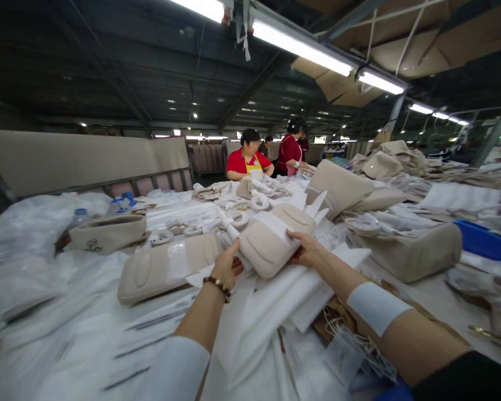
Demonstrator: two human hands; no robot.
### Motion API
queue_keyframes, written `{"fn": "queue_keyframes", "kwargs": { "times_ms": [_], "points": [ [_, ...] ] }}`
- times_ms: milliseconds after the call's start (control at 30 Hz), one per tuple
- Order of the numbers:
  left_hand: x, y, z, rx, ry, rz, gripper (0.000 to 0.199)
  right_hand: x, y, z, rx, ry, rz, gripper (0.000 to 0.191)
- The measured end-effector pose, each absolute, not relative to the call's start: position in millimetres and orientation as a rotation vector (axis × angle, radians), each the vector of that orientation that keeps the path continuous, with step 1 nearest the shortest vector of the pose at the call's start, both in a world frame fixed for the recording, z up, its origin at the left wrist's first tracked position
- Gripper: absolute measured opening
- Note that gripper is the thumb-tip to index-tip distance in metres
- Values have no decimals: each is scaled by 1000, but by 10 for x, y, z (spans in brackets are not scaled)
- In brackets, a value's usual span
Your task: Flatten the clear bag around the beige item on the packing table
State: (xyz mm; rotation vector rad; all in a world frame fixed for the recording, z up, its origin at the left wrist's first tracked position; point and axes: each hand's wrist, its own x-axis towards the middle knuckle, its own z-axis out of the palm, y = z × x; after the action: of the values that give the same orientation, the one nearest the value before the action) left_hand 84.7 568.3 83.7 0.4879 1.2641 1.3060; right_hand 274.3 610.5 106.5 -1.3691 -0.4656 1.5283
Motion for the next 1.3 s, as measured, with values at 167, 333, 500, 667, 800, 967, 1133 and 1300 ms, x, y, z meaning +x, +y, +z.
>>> {"fn": "queue_keyframes", "kwargs": {
  "times_ms": [167, 333, 500, 667, 800, 967, 1133, 1300],
  "points": [
    [801, 5794, 946, 435, 1251, 1274, 40, 2725, 6239, 1228, -1279, -495, 1514, 19],
    [760, 5873, 1027, 443, 1203, 1284, 51, 2697, 6318, 1359, -1263, -534, 1481, 12],
    [793, 5944, 1039, 430, 1107, 1309, 41, 2713, 6309, 1329, -1298, -571, 1445, 12],
    [855, 5985, 1055, 382, 998, 1348, 33, 2732, 6303, 1326, -1337, -604, 1374, 16],
    [916, 5998, 1039, 353, 886, 1365, 28, 2694, 6305, 1306, -1314, -624, 1346, 16],
    [956, 6009, 958, 370, 734, 1456, 14, 2604, 6271, 1251, -1208, -635, 1295, 16],
    [906, 5969, 883, 318, 665, 1566, 17, 2461, 6120, 1335, -1059, -703, 1175, 21],
    [795, 5655, 938, 262, 658, 1626, 19, 2300, 5678, 1518, -862, -830, 1122, 23]
  ]
}}
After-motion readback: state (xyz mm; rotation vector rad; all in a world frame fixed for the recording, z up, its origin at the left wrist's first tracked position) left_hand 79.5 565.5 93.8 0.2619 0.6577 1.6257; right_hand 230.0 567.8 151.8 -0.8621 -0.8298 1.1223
